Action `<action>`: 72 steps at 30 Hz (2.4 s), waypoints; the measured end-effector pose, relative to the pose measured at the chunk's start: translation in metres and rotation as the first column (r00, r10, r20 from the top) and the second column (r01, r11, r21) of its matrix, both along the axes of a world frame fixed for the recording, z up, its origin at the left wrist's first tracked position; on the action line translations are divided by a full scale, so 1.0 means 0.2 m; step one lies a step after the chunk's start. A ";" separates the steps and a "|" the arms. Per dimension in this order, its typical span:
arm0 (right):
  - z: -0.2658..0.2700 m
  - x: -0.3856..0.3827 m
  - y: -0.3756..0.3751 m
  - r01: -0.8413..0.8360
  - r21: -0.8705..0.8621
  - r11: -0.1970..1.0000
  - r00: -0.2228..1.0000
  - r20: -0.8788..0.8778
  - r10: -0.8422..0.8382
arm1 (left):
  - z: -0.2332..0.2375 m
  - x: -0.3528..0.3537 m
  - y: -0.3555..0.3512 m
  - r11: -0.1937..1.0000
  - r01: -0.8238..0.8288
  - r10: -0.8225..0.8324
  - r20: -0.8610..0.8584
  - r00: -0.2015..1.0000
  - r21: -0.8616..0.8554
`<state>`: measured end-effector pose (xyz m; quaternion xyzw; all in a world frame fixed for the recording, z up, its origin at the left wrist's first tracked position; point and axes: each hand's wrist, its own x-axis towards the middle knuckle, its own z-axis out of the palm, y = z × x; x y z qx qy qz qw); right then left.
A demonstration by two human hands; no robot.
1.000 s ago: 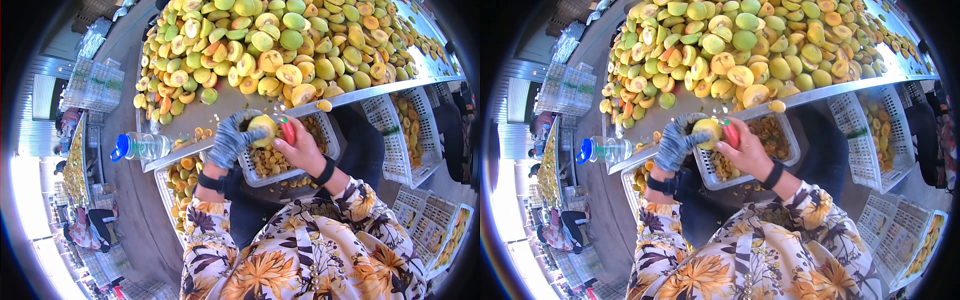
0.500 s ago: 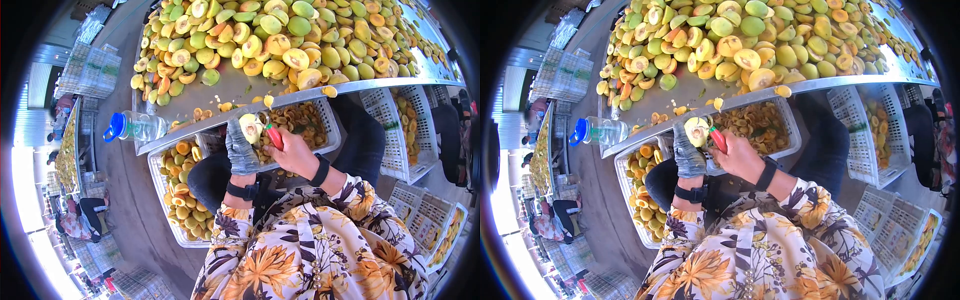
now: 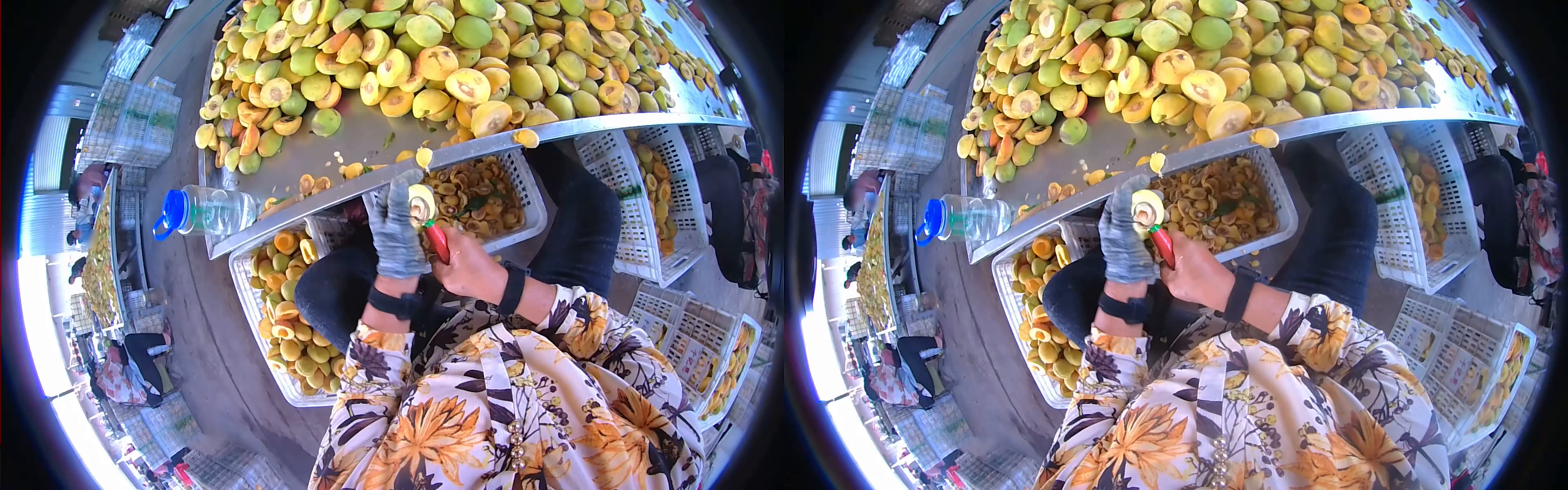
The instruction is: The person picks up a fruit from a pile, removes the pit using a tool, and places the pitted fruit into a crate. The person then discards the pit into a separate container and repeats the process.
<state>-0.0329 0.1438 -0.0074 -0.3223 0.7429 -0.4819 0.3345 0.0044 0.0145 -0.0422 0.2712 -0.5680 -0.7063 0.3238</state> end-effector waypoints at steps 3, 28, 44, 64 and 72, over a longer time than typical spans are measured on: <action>0.02 -0.01 -0.01 -0.104 -0.028 0.994 0.988 -0.121 0.100 | 0.16 0.02 -0.13 0.749 0.338 -0.329 -0.124 0.936 0.570; 0.01 0.01 -0.06 -0.187 -0.048 0.981 0.976 -0.120 0.181 | 0.20 0.05 -0.24 0.768 0.413 -0.458 -0.033 0.889 0.490; 0.11 -0.02 -0.09 -0.184 0.101 0.978 0.948 0.282 0.149 | 0.22 0.04 -0.09 0.929 0.041 -0.045 0.004 0.999 0.368; 0.05 -0.08 -0.13 -0.408 -0.030 0.912 0.913 -0.006 0.408 | 0.29 0.12 -0.18 0.728 0.252 -0.187 -0.170 0.968 0.637; 0.23 0.00 -0.11 -0.371 -0.015 0.928 0.610 0.750 0.256 | 0.30 0.10 -0.08 0.910 0.062 -0.017 -0.113 0.993 0.410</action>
